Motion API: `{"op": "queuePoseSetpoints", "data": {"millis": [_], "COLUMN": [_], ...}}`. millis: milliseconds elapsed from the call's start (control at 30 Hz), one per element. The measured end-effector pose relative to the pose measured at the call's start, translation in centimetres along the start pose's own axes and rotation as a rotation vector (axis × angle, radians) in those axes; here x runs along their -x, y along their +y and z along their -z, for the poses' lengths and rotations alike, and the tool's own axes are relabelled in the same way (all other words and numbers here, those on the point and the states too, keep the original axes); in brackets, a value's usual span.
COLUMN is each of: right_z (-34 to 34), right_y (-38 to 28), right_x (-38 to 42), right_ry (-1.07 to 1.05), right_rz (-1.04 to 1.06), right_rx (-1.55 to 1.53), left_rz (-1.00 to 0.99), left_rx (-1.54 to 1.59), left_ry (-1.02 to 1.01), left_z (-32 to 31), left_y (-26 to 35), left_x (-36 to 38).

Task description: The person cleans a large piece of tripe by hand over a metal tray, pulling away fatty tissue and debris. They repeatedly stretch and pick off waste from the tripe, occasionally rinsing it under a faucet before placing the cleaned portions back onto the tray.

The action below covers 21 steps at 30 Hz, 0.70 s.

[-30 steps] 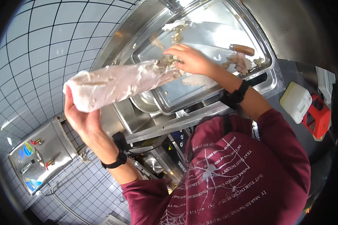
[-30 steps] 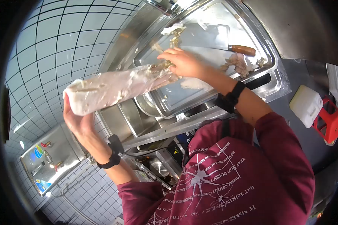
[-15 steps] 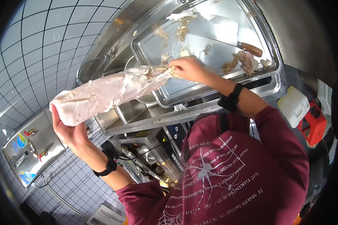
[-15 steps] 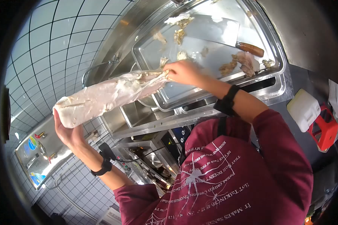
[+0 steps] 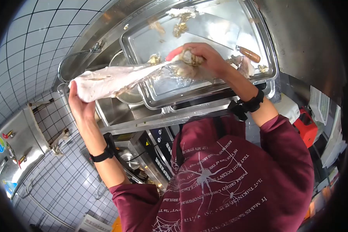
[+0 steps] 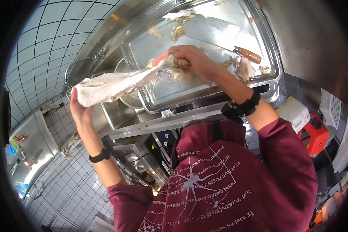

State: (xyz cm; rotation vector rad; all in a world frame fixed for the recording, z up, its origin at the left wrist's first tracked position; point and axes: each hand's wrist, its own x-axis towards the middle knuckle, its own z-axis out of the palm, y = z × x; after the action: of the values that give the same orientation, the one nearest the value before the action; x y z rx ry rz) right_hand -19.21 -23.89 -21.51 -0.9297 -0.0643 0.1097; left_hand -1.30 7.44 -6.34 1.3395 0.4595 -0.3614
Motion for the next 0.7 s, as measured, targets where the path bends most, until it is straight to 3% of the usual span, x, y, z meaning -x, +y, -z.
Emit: {"op": "queuePoseSetpoints", "data": {"millis": [67, 133, 200, 267, 333, 400, 433, 467, 533, 600, 667, 700], "right_z": [-1.1, -2.6, -3.4, -3.3, -3.6, -4.1, -4.5, -4.9, -5.1, -4.9, -3.9, -3.5], "right_y": [-1.0, -1.4, -1.4, -0.7, -1.3, -1.9, -2.2, -2.3, -2.4, -2.0, -1.0, -1.4], "right_x": [-0.6, -2.0, -3.1, -4.0, -4.2, -4.0, -3.7, -3.4, -2.8, -1.7, -0.1, 0.8], "right_ry": [0.029, 0.011, 0.083, -0.01, -0.004, 0.006, 0.034, 0.061, 0.123, 0.19, 0.246, 0.175], "right_rz": [-0.048, 0.236, 0.179, 0.044, -0.042, -0.126, -0.2, -0.275, -0.374, -0.468, -0.602, -0.546], "right_rx": [0.085, 0.058, 0.002, -0.435, -0.435, -0.431, -0.36, -0.288, -0.225, -0.166, -0.039, -0.027], "left_rz": [-0.011, -0.068, -0.126, -0.207, -0.242, -0.433, -0.419, -0.369, -0.26, -0.193, -0.425, -0.421], "left_rx": [-0.038, -0.07, -0.057, -0.06, -0.019, -0.001, 0.088, 0.173, 0.375, 0.437, -0.031, -0.072], "left_ry": [0.019, 0.073, 0.063, -0.111, -0.039, 0.045, -0.076, -0.018, -0.172, -0.147, 0.083, 0.053], "left_z": [0.5, 0.2, 0.8, 1.5, 0.5, -0.8, -1.7, -2.6, -1.0, -3.0, -5.4, -5.2], "left_y": [-1.3, -2.4, -3.1, -3.4, -4.3, -5.1, -5.0, -5.5, -5.7, -5.2, -4.3, -3.8], "left_x": [-1.1, -1.7, -2.3, -3.1, -3.5, -3.9, -4.0, -4.0, -6.4, -6.0, -4.6, -4.6]}}
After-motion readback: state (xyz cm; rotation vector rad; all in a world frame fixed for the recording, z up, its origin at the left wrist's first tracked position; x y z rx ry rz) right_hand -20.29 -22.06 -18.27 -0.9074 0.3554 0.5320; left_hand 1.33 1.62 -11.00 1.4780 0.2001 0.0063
